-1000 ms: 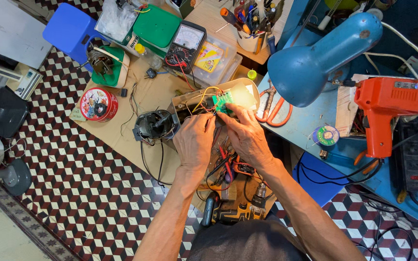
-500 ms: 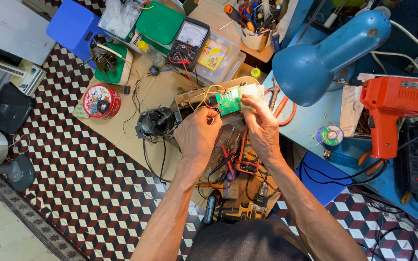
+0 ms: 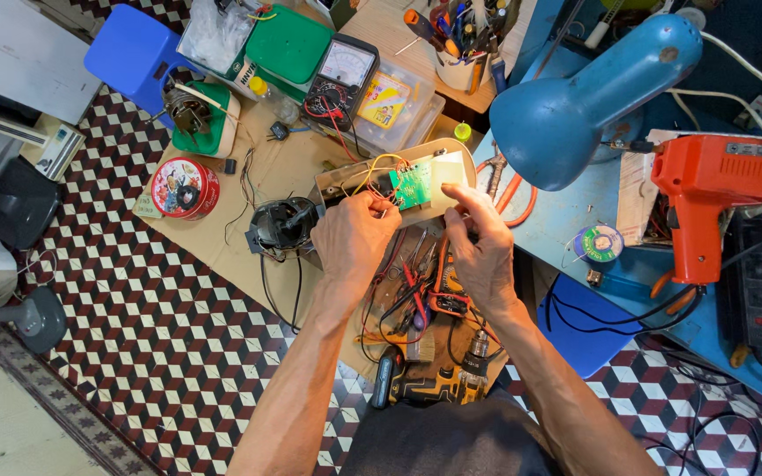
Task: The person uses a heat gun to apply heat to a circuit board inside a metal housing, then manipulates wires and components with their hands. They repeatedly reposition the board and wires while working under a desk lamp.
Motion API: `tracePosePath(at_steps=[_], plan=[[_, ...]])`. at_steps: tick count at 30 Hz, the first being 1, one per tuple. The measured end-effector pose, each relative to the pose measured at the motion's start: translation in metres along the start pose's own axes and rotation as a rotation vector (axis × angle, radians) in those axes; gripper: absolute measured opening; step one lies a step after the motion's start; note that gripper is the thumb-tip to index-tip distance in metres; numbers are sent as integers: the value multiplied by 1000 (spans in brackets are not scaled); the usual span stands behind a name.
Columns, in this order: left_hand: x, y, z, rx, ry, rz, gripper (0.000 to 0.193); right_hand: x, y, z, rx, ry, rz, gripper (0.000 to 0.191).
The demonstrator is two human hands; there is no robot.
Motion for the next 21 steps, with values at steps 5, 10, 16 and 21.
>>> tracePosePath(at_steps=[5, 10, 16, 21], plan=[[2, -1, 0, -14, 18, 10, 18, -30, -5, 22, -44, -28, 31, 26], [3, -1, 0, -16, 17, 18, 18, -70, -4, 29, 19, 74, 105, 24], [3, 1, 2, 0, 23, 33, 19, -98, -6, 13, 40, 269, 126, 25], [5, 2, 3, 6, 22, 34, 19, -94, -8, 2, -19, 338, 142, 24]])
Point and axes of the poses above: each hand's wrist, its own x-axis towards the middle knuckle, its own y-axis out of the palm, z = x × y, the point moved 6 cm from there along x, towards the middle knuckle, and after that the axes turned 3 degrees about -y, right-handed, at the moved point
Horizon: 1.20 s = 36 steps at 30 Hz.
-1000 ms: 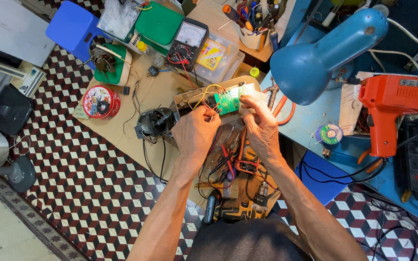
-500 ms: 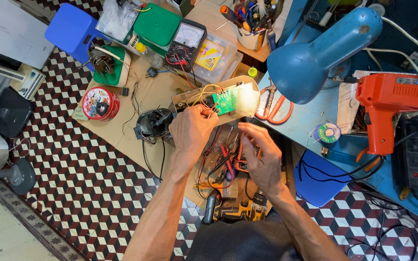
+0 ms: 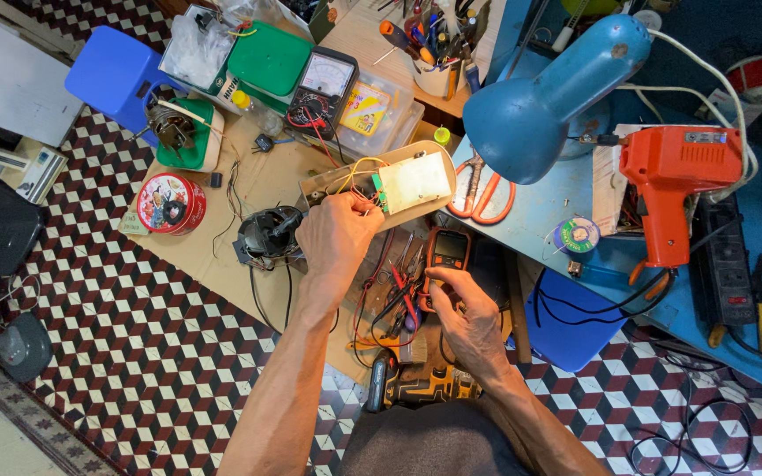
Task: The person uses a heat gun to apply heat to a circuit board inside a metal housing, then manipulates wires and components with their hands. They repeatedly reposition the board and wires while working under a desk lamp.
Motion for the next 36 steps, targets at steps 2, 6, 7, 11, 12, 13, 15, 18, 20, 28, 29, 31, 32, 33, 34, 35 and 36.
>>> tracePosePath(at_steps=[2, 6, 7, 11, 12, 13, 15, 18, 20, 28, 29, 31, 32, 33, 34, 35, 36], plan=[[-1, -2, -1, 13, 1, 0, 18, 9, 1, -5, -9, 60, -44, 25], [-6, -5, -3, -36, -1, 52, 21, 37, -14, -15, -129, 0, -203, 25], [-8, -6, -3, -58, -7, 75, 23, 44, -19, -25, -149, 67, -223, 25], [-18, -2, -9, -16, 114, 177, 38, 88, -42, -53, -364, 121, -295, 28], [-20, 0, -11, 4, 159, 184, 36, 99, -45, -56, -452, 81, -311, 30], [-23, 2, -13, 25, 202, 190, 35, 108, -47, -61, -497, 109, -304, 33], [-27, 2, -17, 13, 293, 101, 32, 125, -48, -70, -587, 168, -286, 38], [-34, 9, -21, 1, 404, 50, 35, 142, -49, -69, -682, 144, -316, 62], [-35, 17, -24, 15, 456, 61, 37, 150, -48, -71, -702, 229, -267, 61], [-39, 40, -36, 29, 699, 29, 38, 135, -68, -74, -725, 321, -230, 64], [-39, 43, -36, 30, 694, 44, 40, 131, -67, -73, -787, 286, -228, 64], [-37, 50, -38, 35, 687, 74, 45, 129, -67, -75, -847, 262, -211, 66], [-37, 52, -39, 42, 691, 78, 44, 129, -67, -77, -845, 275, -196, 67], [-37, 54, -40, 50, 696, 82, 44, 127, -67, -79, -844, 288, -182, 68], [-37, 56, -42, 58, 699, 85, 44, 127, -71, -78, -800, 283, -218, 69], [-36, 57, -42, 70, 690, 94, 43, 127, -74, -76, -755, 277, -252, 69], [-35, 58, -43, 80, 681, 102, 42, 127, -78, -74, -711, 271, -286, 70]])
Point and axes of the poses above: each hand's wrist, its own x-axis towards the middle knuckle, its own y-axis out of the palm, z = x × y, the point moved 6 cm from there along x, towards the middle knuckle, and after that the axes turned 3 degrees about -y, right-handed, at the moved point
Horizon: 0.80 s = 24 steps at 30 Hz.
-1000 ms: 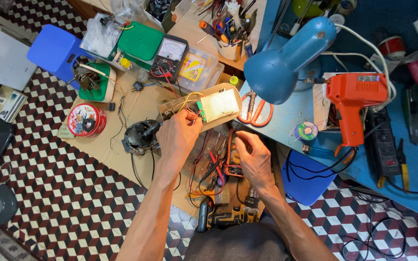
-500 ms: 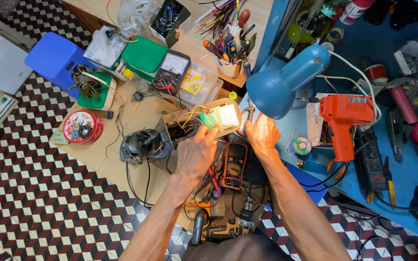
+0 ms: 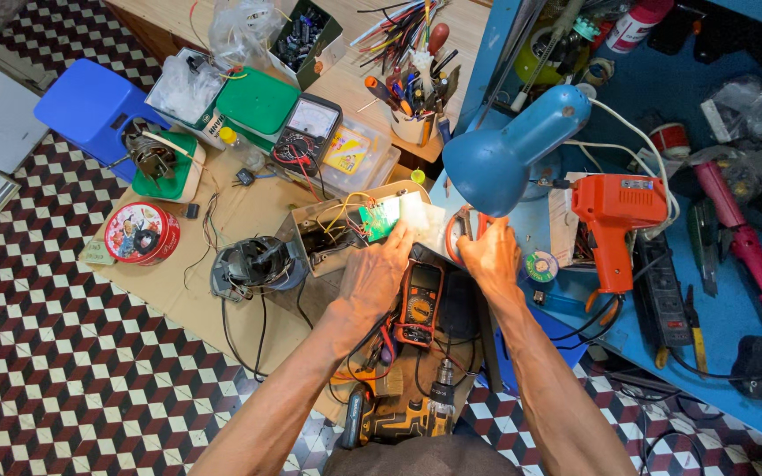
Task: The person uses a heat gun to apply heat to a circuit board inside a metal housing, then manipulates wires and components with their hands. They repeatedly reposition the board and wires while working under a desk lamp.
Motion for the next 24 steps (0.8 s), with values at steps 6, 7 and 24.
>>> tracePosePath(at_steps=[6, 7, 24], plan=[[3, 3, -3, 60, -26, 5, 37, -56, -36, 1, 166, -113, -9, 62], [4, 5, -2, 75, -25, 3, 37, -65, -40, 2, 160, -130, 28, 60], [-1, 12, 2, 49, -2, -71, 53, -3, -23, 29, -63, -641, 128, 56]])
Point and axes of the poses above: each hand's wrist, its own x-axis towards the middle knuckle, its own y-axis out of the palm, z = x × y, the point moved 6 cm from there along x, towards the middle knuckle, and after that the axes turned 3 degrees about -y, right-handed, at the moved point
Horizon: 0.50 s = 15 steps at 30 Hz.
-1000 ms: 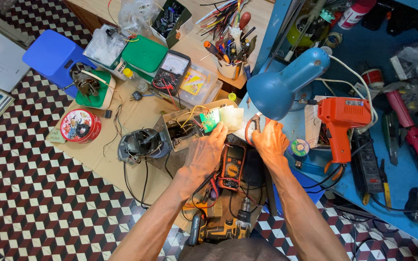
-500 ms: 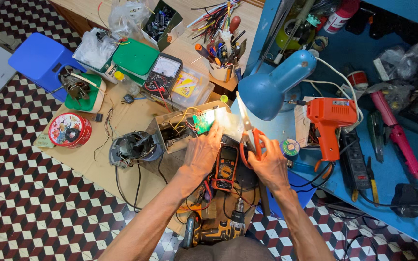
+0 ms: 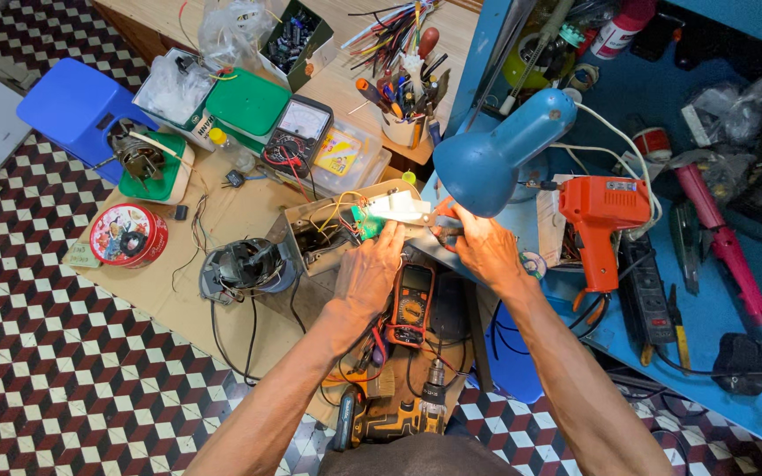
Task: The person uses a heat gun to apply heat to a circuit board inside a metal housing, then manipulates wires and components with their hands. They repeatedly reposition the board and wires while working under a desk lamp.
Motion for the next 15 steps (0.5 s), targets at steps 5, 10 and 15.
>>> tracePosePath(at_steps=[5, 10, 15], plan=[[8, 1, 1, -9, -11, -31, 48, 13, -3, 5, 29, 2, -63, 65], [14, -5, -1, -23, -27, -66, 43, 5, -21, 37, 126, -32, -143, 61], [4, -26, -3, -138, 28, -126, 42, -8, -35, 73, 152, -138, -358, 58]])
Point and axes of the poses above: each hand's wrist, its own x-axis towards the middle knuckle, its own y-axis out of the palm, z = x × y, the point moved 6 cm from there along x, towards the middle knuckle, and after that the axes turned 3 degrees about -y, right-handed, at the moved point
